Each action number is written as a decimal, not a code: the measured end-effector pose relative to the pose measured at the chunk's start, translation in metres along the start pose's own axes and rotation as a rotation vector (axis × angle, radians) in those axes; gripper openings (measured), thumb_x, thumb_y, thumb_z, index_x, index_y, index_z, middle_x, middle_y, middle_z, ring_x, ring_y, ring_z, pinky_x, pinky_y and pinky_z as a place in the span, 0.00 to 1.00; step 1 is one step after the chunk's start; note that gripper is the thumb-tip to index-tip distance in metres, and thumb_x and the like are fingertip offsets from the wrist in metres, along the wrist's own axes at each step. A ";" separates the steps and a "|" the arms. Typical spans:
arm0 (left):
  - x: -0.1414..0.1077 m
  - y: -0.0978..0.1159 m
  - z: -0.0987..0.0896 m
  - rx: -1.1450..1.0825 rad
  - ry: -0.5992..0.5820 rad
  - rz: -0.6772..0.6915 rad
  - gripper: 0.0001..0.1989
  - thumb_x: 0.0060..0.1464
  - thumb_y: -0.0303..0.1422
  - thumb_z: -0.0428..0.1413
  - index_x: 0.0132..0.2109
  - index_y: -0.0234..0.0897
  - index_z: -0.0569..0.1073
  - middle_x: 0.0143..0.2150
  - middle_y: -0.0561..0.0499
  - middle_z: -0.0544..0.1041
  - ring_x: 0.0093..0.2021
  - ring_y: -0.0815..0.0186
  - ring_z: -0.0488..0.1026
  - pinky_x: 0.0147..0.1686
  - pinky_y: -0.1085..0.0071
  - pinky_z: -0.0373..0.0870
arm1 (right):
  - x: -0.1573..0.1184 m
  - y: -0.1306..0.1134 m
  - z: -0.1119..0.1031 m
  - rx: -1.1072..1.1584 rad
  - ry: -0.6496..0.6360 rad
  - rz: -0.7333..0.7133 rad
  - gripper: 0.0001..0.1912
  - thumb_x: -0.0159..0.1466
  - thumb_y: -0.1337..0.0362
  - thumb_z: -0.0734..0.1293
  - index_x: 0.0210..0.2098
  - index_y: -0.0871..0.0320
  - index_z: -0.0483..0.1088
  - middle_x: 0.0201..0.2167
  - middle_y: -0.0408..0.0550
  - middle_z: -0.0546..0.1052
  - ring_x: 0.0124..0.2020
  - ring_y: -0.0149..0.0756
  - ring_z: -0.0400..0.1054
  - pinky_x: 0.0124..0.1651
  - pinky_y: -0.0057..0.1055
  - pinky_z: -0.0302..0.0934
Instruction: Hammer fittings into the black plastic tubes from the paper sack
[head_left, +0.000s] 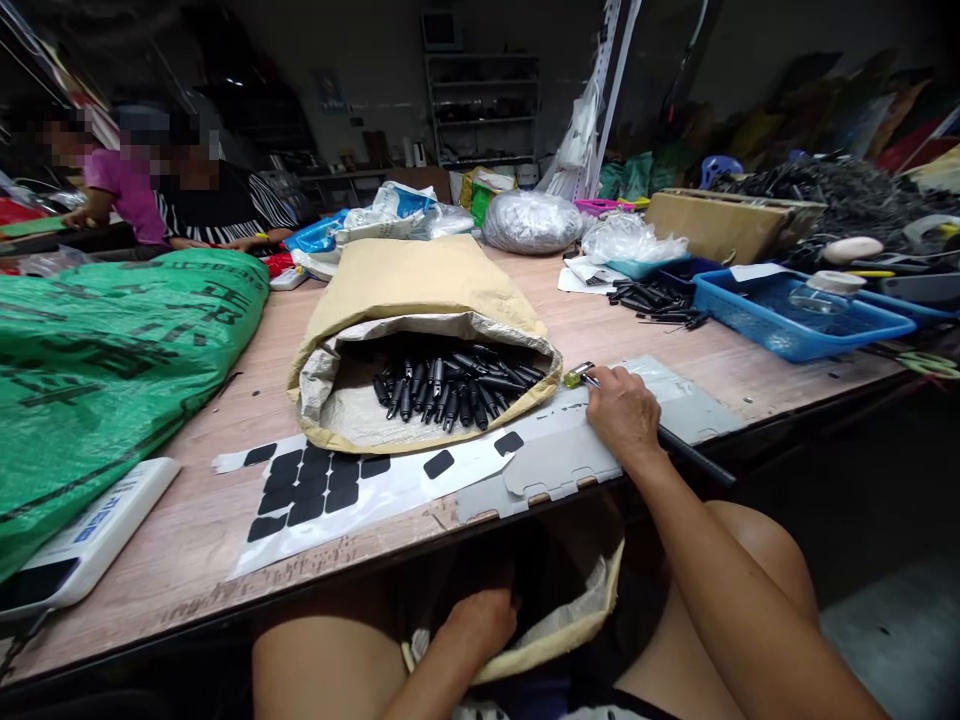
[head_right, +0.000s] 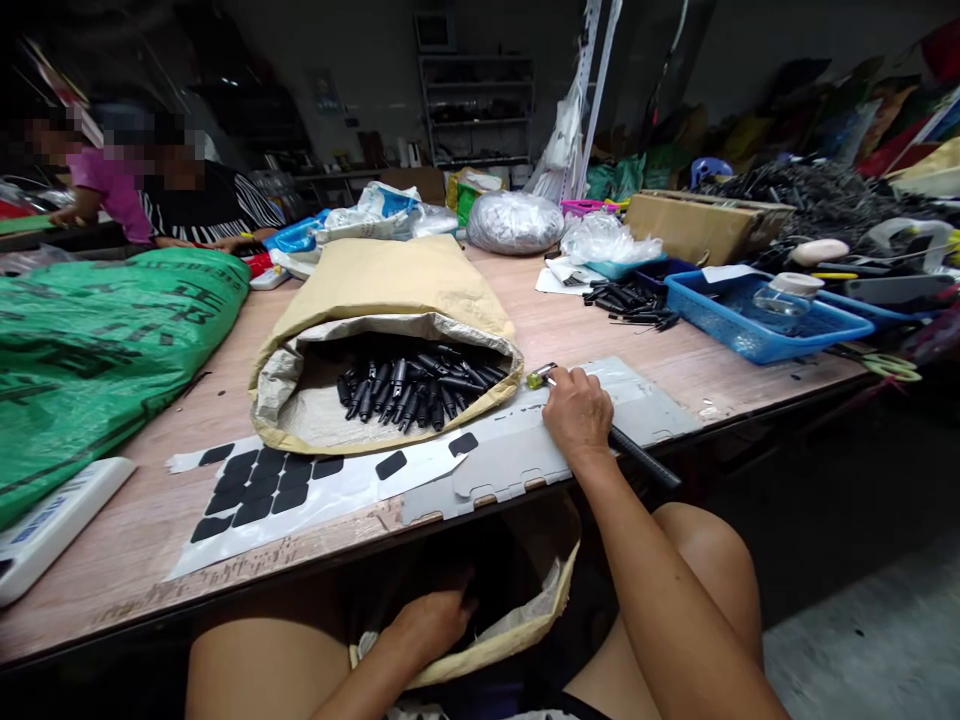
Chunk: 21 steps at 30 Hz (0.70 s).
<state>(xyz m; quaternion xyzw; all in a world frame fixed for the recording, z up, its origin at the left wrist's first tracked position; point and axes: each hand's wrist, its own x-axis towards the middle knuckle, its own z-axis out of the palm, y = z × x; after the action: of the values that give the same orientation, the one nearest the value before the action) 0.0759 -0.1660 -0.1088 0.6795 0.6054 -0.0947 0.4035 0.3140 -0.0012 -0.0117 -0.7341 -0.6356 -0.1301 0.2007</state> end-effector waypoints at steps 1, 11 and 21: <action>-0.007 0.003 -0.005 0.019 0.004 0.023 0.26 0.62 0.35 0.51 0.66 0.38 0.69 0.65 0.37 0.73 0.63 0.49 0.72 0.61 0.56 0.68 | 0.000 0.000 0.000 0.003 0.000 -0.001 0.15 0.69 0.64 0.62 0.53 0.55 0.73 0.46 0.53 0.76 0.46 0.44 0.66 0.40 0.35 0.53; -0.060 0.013 -0.191 -0.428 0.395 0.439 0.17 0.63 0.45 0.52 0.42 0.39 0.79 0.34 0.50 0.80 0.30 0.65 0.73 0.30 0.72 0.68 | -0.002 0.000 0.001 0.014 0.017 -0.006 0.16 0.68 0.65 0.62 0.53 0.56 0.73 0.45 0.54 0.76 0.45 0.44 0.66 0.41 0.35 0.54; 0.020 -0.036 -0.258 -0.013 0.990 -0.283 0.13 0.57 0.41 0.56 0.41 0.40 0.83 0.41 0.41 0.84 0.44 0.49 0.78 0.37 0.63 0.66 | -0.001 -0.001 0.000 0.022 0.023 -0.015 0.14 0.68 0.67 0.62 0.51 0.56 0.73 0.44 0.53 0.76 0.45 0.43 0.66 0.42 0.34 0.54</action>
<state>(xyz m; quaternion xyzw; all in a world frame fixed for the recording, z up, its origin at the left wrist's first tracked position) -0.0438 0.0176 0.0323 0.5516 0.8106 0.1885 0.0560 0.3132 -0.0016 -0.0124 -0.7255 -0.6401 -0.1331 0.2150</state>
